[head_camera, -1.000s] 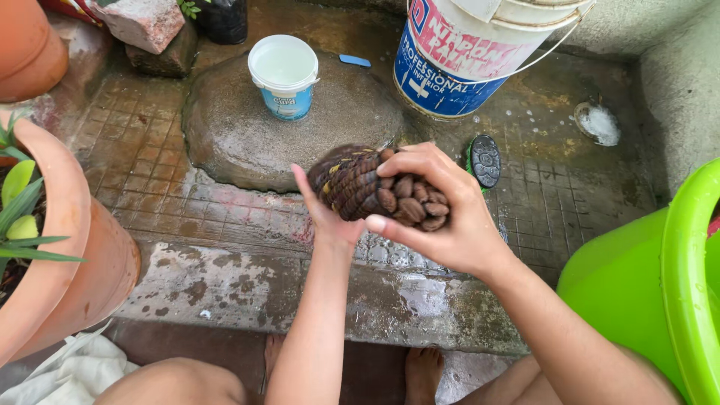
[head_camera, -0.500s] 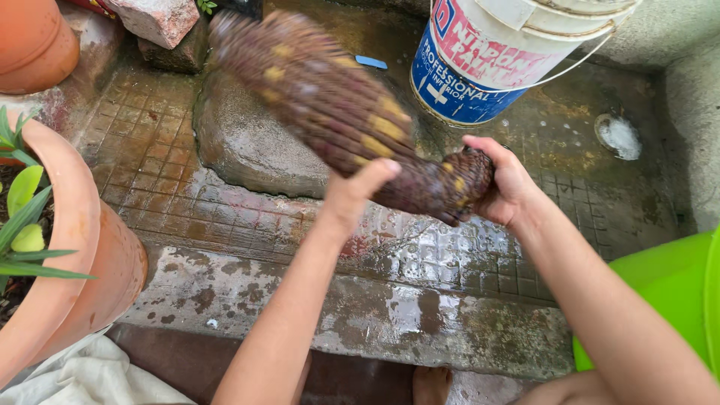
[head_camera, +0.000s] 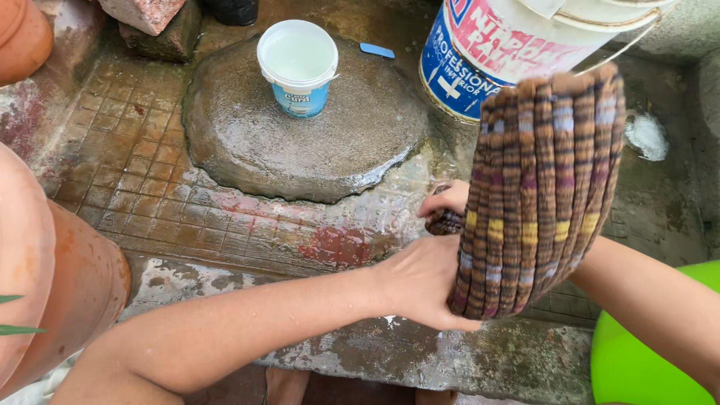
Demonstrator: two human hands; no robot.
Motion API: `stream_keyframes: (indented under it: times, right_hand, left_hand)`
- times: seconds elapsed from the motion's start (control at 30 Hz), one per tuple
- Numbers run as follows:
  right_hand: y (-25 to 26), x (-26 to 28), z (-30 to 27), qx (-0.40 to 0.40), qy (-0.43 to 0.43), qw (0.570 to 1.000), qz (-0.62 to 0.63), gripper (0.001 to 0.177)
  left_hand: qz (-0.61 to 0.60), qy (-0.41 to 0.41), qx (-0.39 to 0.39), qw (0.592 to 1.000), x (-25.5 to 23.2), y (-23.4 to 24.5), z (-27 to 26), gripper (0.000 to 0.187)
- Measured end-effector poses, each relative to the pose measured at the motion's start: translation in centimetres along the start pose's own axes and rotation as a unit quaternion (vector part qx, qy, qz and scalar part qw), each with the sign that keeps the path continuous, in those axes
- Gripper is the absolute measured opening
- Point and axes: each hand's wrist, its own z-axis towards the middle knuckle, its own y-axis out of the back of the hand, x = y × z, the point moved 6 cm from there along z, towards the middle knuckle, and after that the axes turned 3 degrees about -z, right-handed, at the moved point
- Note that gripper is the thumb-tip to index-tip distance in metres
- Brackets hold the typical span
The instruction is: The person washes mats by wetting them with water from a bucket, scrubbing them with a brush, and then soaking them in a large basin of water.
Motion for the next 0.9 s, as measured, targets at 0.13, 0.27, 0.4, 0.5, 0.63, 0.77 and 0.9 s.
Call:
stream_keyframes:
  times: [0.13,0.27,0.4,0.5,0.63,0.77,0.9]
  right_hand:
    - [-6.1,-6.2,5.0,0.028,-0.397,0.878,0.266,0.03]
    - [-7.8,-5.7,6.2,-0.033,-0.407,0.876,0.256,0.022]
    - [-8.7,-7.6,6.7,-0.07,-0.405,0.873,0.261,0.024]
    - [-8.8,-10.0,4.5,-0.101,-0.389,0.819,0.409,0.034]
    - [-9.0,-11.0,0.3,-0.123,-0.313,0.675,0.657,0.049]
    - [-8.6,-9.0,-3.2,-0.159,-0.537,0.676,0.479,0.067]
    - [-1.3,-2.0,-2.5,-0.22,-0.377,0.764,0.476,0.092]
  left_hand:
    - [0.103,-0.047,0.022,0.993,0.7,-1.4,-1.2,0.066]
    - [0.203,-0.026,0.12,0.971,1.6,-3.1,-2.5,0.062]
    - [0.193,-0.021,0.099,0.976,2.4,-2.3,-2.4,0.067]
    - [0.141,0.01,0.073,0.987,3.1,0.1,-1.7,0.068]
    - [-0.031,0.186,0.062,0.98,4.8,3.2,-0.5,0.051]
    - [-0.135,0.196,-0.138,0.961,6.3,8.0,1.8,0.06]
    - [-0.323,0.348,-0.334,0.814,8.6,10.4,-0.5,0.065]
